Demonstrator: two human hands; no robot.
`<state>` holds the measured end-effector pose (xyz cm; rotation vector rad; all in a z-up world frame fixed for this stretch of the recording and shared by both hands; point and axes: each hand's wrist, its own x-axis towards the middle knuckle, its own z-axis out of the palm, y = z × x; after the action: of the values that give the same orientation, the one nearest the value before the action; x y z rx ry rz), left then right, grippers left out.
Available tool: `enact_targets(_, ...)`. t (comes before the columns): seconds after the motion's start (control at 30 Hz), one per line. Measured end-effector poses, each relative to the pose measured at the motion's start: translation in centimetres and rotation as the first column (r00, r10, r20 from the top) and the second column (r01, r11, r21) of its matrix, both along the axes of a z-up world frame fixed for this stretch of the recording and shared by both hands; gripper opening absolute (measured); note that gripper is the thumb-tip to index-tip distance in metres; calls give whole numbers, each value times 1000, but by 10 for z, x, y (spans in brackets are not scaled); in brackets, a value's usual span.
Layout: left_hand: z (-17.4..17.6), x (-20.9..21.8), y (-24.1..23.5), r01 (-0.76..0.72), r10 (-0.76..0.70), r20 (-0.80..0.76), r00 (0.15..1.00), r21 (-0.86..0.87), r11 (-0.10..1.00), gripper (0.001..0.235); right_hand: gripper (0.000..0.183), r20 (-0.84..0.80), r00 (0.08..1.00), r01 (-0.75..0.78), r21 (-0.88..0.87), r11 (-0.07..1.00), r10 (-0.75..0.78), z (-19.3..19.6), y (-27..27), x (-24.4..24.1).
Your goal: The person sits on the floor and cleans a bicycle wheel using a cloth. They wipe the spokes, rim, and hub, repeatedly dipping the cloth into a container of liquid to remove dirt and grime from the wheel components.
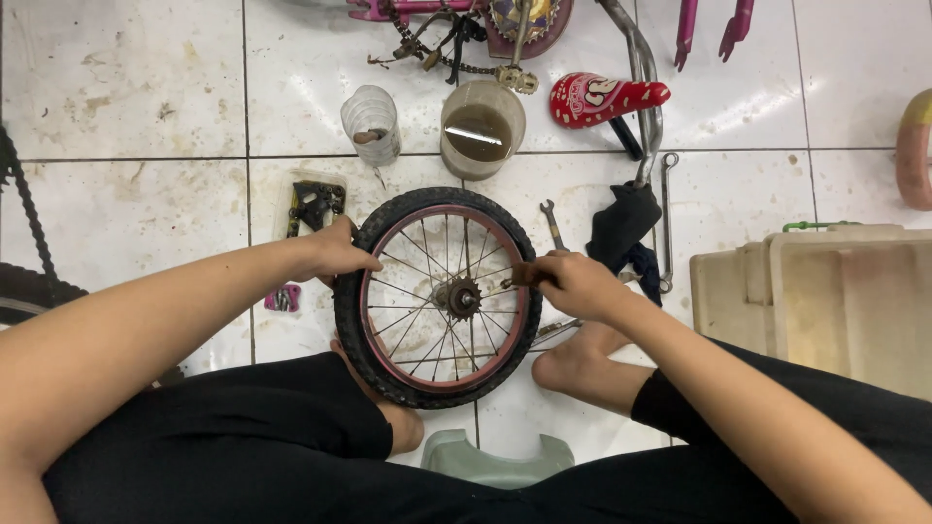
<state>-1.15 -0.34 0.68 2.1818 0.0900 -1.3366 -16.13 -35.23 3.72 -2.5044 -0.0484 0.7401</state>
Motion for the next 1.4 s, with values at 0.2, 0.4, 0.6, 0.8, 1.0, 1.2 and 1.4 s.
enact_targets(0.2,15,-6,-2,40,-40,-44,998,12,999,89,31,-62,996,-73,-111,991,66,114,-25,-11)
enact_targets(0.4,21,-12,-5,134,-133,54,990,-21,991,75,36,-37,976,-218,-128,968,215,188,-31,-8)
enact_targets(0.6,95,-33,-40,110,-103,81,991,-88,990,82,40,143,866,-460,-147,876,479,218,-26,2)
enact_targets(0.8,161,-66,-94,56,-39,96,995,-182,982,79,31,142,808,-517,-296,803,572,227,-28,41)
enact_targets(1.0,234,-108,-128,86,-55,160,986,-194,977,110,20,-68,854,-516,-245,821,517,228,-20,66)
enact_targets(1.2,222,-123,-130,-224,229,-4,973,-217,950,106,26,-236,817,-573,-239,784,526,219,-16,69)
enact_targets(1.4,222,-127,-130,-361,358,-61,932,-256,897,114,35,-216,776,-630,-228,742,592,193,-2,58)
